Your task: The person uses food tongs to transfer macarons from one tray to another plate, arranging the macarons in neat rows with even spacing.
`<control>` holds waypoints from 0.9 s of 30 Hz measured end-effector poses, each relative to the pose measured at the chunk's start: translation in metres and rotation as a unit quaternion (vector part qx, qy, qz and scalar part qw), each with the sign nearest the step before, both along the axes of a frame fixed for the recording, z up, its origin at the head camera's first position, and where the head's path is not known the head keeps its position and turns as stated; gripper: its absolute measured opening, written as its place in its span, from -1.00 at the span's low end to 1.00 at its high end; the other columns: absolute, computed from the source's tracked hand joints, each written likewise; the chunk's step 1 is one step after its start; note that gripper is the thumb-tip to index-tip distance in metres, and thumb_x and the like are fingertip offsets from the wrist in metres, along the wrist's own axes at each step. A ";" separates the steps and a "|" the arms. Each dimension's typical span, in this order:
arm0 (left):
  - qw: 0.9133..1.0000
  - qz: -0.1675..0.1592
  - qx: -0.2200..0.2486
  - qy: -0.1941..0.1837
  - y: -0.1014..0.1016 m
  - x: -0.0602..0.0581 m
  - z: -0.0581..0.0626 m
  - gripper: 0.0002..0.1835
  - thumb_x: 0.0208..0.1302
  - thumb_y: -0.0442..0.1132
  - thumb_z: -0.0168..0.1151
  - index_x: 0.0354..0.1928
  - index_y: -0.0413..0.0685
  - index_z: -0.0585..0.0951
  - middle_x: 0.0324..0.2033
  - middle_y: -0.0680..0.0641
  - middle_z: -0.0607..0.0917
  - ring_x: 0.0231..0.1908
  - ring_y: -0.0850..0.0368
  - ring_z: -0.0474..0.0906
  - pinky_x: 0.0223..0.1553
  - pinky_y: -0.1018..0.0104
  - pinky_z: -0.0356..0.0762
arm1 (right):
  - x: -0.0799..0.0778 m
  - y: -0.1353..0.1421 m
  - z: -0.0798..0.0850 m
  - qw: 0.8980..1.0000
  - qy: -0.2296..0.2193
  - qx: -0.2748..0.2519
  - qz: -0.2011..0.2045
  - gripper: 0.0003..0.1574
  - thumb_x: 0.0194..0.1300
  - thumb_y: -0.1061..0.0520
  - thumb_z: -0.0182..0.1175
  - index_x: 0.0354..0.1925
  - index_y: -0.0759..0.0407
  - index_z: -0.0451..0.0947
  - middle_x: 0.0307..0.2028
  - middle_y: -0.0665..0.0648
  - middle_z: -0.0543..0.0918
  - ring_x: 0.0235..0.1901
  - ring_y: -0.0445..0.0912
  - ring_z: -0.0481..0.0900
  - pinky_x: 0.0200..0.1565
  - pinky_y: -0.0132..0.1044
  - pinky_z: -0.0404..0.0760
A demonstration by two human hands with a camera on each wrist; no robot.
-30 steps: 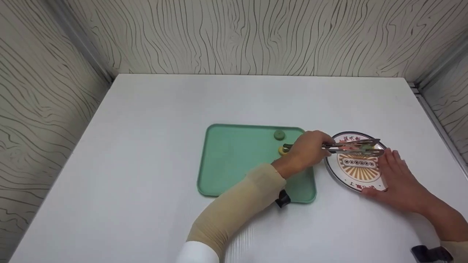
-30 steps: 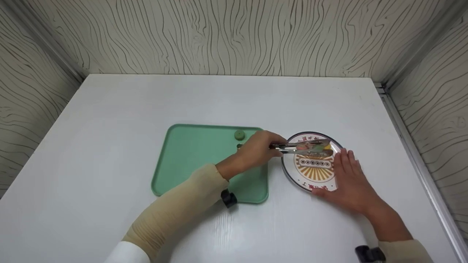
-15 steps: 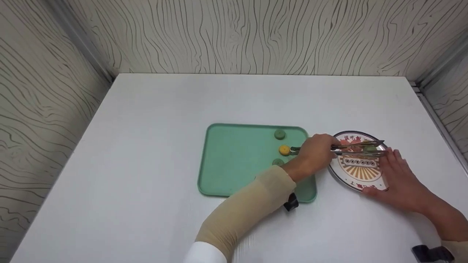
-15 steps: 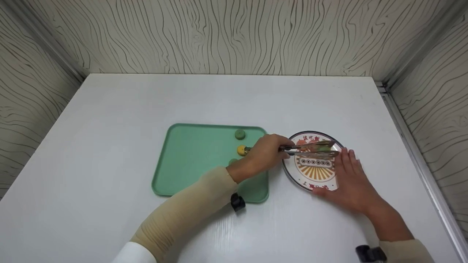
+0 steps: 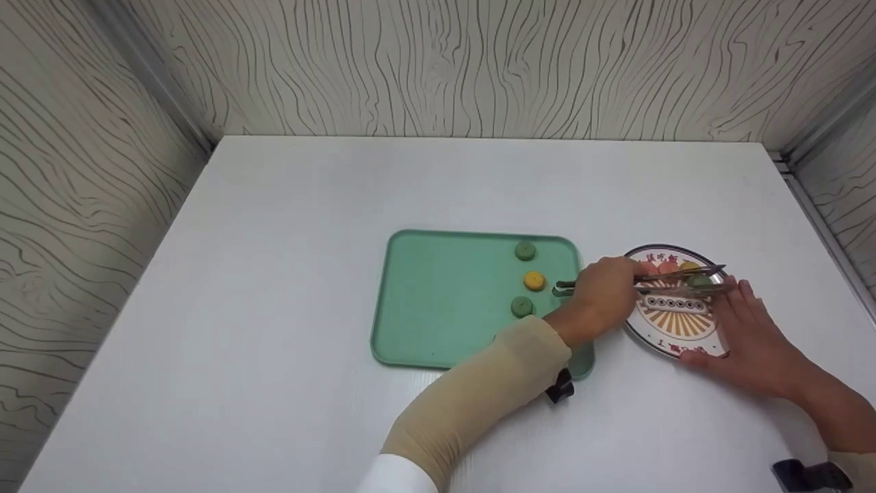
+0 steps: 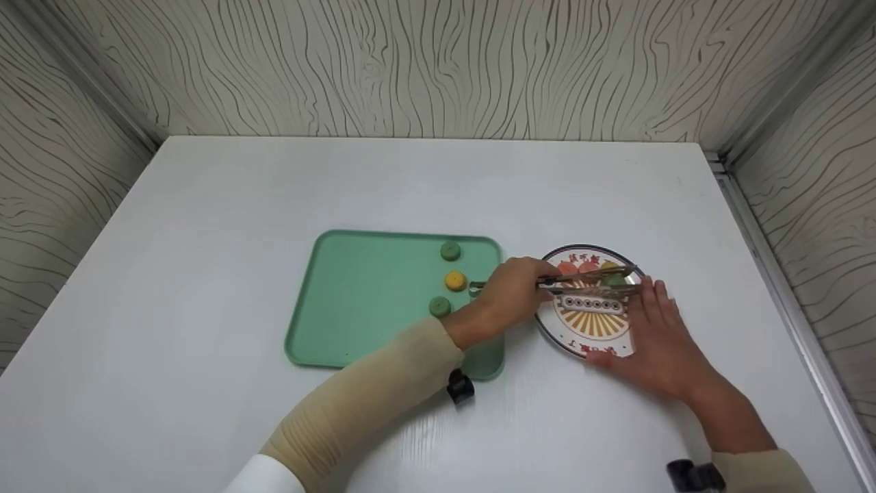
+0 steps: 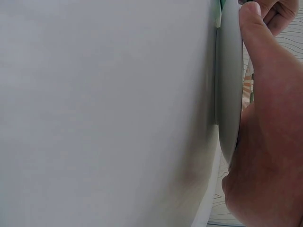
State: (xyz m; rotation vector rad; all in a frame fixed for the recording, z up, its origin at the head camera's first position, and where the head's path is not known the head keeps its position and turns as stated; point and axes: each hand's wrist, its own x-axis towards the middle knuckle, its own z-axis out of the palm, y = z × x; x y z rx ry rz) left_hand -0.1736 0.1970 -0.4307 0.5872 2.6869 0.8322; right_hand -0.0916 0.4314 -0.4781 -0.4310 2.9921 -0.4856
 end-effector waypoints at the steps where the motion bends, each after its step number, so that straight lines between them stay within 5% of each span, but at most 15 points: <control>1: 1.000 0.000 0.000 -0.003 0.001 0.000 0.000 -0.56 0.47 -0.29 0.20 0.29 0.31 0.61 0.11 0.34 0.66 0.18 0.46 0.50 0.20 0.52 0.41 | 0.000 0.000 0.000 1.000 0.000 -0.001 0.001 0.48 0.26 -0.20 0.38 0.54 0.53 -0.38 0.51 0.62 -0.32 0.52 0.36 -0.57 0.43 -0.08 -0.68; 27: 0.999 0.000 -0.034 0.017 0.004 0.000 -0.001 -0.56 0.41 -0.21 0.32 0.27 0.35 0.62 0.11 0.35 0.65 0.14 0.47 0.51 0.15 0.54 0.44 | 0.001 0.000 0.001 1.000 0.002 -0.020 0.000 0.45 0.23 -0.17 0.41 0.54 0.55 -0.31 0.50 0.63 -0.28 0.52 0.37 -0.54 0.46 -0.06 -0.64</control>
